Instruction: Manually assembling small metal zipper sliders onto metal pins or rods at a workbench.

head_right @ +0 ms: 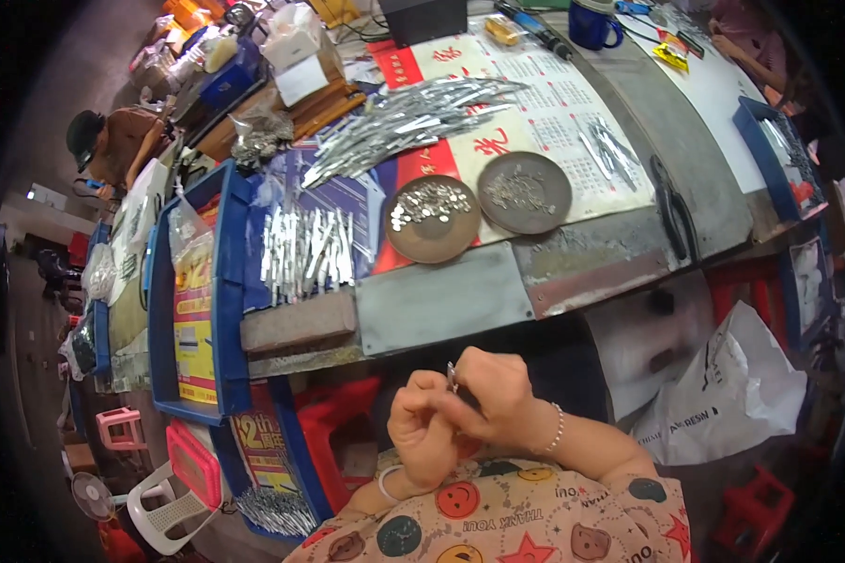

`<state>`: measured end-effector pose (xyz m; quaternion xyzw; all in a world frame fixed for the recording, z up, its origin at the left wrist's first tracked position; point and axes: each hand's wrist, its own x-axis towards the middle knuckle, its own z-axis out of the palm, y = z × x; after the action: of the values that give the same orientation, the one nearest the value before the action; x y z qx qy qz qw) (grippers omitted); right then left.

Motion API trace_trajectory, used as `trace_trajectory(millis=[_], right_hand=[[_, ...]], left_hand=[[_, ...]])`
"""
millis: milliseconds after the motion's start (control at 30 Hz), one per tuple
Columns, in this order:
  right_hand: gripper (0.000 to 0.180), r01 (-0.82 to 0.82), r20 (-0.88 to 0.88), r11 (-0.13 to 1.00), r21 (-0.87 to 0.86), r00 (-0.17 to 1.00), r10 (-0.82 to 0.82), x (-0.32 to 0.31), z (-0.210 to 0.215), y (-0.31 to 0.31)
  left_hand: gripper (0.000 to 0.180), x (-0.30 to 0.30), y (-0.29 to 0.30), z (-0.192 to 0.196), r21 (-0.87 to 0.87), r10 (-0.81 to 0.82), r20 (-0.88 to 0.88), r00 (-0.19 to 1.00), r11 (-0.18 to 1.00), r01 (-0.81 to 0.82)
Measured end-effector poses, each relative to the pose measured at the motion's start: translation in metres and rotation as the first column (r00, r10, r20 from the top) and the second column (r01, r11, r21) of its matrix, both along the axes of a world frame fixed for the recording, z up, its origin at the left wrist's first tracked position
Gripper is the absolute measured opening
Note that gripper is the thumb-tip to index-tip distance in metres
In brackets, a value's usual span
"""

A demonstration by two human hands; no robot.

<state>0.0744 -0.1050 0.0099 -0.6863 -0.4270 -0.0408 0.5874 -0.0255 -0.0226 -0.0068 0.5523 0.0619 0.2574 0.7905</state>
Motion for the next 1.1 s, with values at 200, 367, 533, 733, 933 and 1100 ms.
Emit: trace_trajectory(millis=[200,367,533,733,933,1100], right_hand=[[0.039,-0.111,-0.389,0.989,-0.099,0.919,0.064,0.017,-0.010,-0.007],[0.047,-0.201,-0.332,0.977,-0.070,0.928,0.167,0.025,0.007,-0.022],[0.043,-0.338,-0.473,0.939,-0.069,0.839,0.267,0.029,0.001,-0.027],[0.037,-0.285,-0.284,0.928,-0.240,0.935,0.214,0.033,0.000,-0.027],[0.031,-0.262,-0.214,0.925,-0.276,0.955,0.206,0.036,-0.003,-0.023],[0.032,-0.327,-0.506,0.945,-0.024,0.819,0.271,0.037,-0.005,-0.018]], left_hand=[[0.015,0.003,0.002,0.007,-0.345,-0.133,-0.066,0.989,0.933,0.102],[0.009,0.005,0.022,0.024,-0.753,-0.495,-0.175,0.851,0.624,0.209],[0.011,0.008,0.029,0.022,-0.921,-0.666,-0.029,0.746,0.308,0.239],[0.012,0.011,0.029,0.014,-0.951,-0.685,0.008,0.728,0.219,0.217],[0.010,0.017,0.031,0.016,-0.960,-0.688,-0.021,0.725,0.216,0.177],[0.011,0.027,0.044,0.023,-0.823,-0.626,-0.137,0.768,0.503,0.263]])
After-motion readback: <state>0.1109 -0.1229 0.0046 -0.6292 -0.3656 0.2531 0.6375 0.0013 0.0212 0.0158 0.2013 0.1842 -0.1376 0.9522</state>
